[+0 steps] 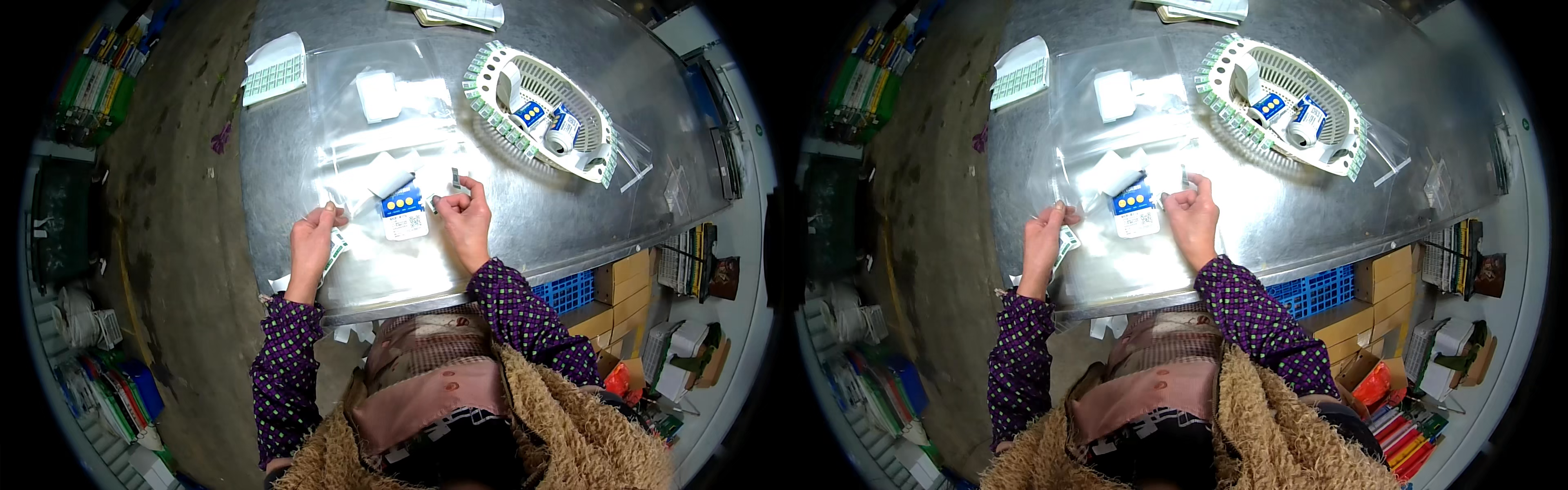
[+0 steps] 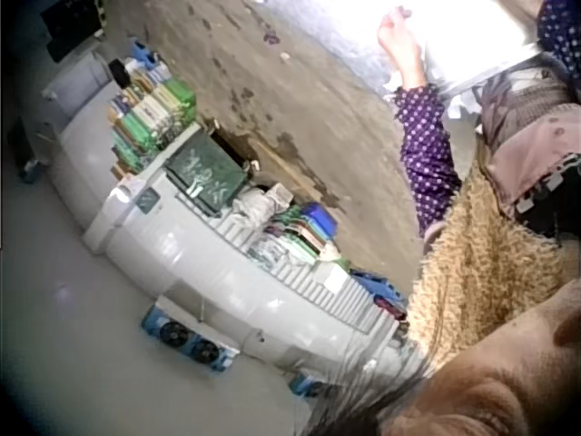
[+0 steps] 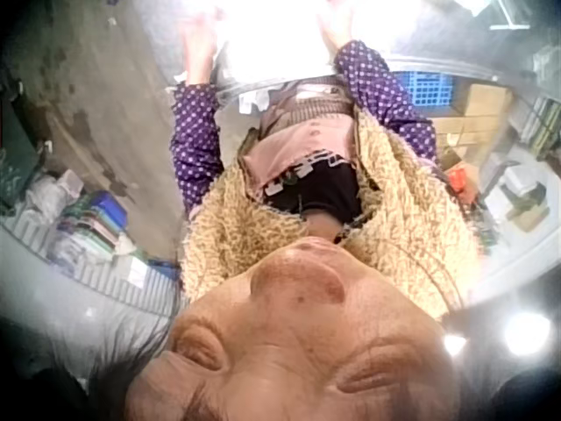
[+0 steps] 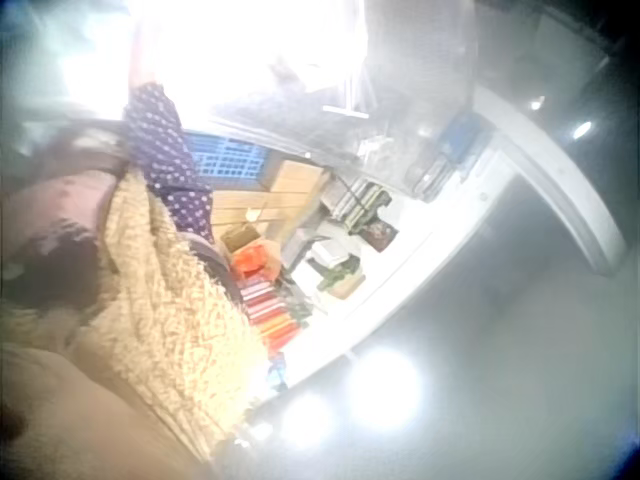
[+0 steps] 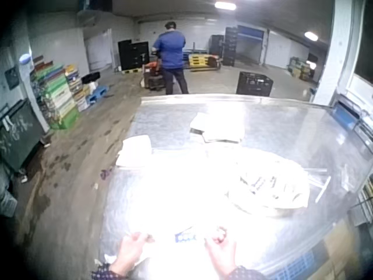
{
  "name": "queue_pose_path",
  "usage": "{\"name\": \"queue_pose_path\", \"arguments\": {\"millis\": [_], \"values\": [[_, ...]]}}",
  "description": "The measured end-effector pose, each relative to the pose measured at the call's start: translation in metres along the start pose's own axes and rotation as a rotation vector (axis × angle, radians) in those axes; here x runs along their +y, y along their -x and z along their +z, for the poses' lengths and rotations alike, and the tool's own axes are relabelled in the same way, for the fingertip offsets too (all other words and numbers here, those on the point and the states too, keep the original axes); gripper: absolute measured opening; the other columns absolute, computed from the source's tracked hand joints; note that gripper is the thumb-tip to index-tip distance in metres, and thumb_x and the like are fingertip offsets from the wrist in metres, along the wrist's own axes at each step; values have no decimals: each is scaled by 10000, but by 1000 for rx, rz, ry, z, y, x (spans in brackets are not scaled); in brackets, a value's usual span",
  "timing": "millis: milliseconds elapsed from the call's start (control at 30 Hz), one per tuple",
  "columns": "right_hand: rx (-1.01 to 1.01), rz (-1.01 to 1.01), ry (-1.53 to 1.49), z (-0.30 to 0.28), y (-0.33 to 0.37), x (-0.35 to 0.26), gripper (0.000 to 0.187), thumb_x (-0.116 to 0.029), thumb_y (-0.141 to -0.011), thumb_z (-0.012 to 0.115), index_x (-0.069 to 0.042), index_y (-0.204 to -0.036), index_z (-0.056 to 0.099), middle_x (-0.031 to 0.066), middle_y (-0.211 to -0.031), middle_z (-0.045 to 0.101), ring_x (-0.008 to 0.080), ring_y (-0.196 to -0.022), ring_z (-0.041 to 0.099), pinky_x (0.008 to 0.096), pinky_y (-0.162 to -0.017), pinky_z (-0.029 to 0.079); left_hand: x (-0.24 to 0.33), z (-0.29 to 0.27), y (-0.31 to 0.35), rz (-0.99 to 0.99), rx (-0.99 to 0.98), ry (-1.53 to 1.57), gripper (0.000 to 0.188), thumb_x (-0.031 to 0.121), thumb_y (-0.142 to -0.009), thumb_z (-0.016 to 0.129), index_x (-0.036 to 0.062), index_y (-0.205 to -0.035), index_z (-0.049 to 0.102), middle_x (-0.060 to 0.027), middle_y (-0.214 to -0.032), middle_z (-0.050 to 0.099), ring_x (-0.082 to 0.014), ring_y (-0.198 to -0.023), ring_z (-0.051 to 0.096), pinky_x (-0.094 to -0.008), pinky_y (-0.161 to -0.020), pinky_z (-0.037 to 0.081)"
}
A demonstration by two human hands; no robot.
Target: The person peels adhesive labels from a backing sheet and applies them to the top of small blue boxes, then places the finished boxes into a white plastic basket on a metal table.
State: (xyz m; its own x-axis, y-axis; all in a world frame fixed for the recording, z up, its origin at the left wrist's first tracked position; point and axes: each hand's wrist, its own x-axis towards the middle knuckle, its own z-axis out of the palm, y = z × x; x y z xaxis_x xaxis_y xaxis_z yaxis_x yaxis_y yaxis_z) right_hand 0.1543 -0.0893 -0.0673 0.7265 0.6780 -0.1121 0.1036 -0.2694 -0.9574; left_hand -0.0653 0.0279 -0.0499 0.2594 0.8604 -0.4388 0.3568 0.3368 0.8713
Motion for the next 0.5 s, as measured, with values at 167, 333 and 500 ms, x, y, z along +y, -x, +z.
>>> {"name": "queue_pose_path", "arguments": {"millis": [167,333,500], "values": [[133,18,111,19,8,7,416,-44,-782,715,41,-1113,478,49,-672,659,104,-609,607,243,-610,484,-20,2,0,10,19,-64,393,310,-962,529,-49,-993,687,-134,-887,718,-168,-826,659,-290,-756,486],[87,-204,591,20,7,11,500,-154,-775,739,17,-1144,448,72,-667,663,208,-589,655,309,-569,501,-16,2,-6,26,20,-201,382,297,-966,501,-36,-957,687,-130,-894,719,-158,-837,648,-296,-781,473],[-38,-203,612,-7,-13,34,650,-357,-761,760,-22,-1240,475,72,-702,671,260,-638,673,347,-610,522,-1,-9,0,162,-45,-129,279,191,-924,501,-13,-923,691,-81,-857,704,-127,-863,610,-294,-825,448]]}}
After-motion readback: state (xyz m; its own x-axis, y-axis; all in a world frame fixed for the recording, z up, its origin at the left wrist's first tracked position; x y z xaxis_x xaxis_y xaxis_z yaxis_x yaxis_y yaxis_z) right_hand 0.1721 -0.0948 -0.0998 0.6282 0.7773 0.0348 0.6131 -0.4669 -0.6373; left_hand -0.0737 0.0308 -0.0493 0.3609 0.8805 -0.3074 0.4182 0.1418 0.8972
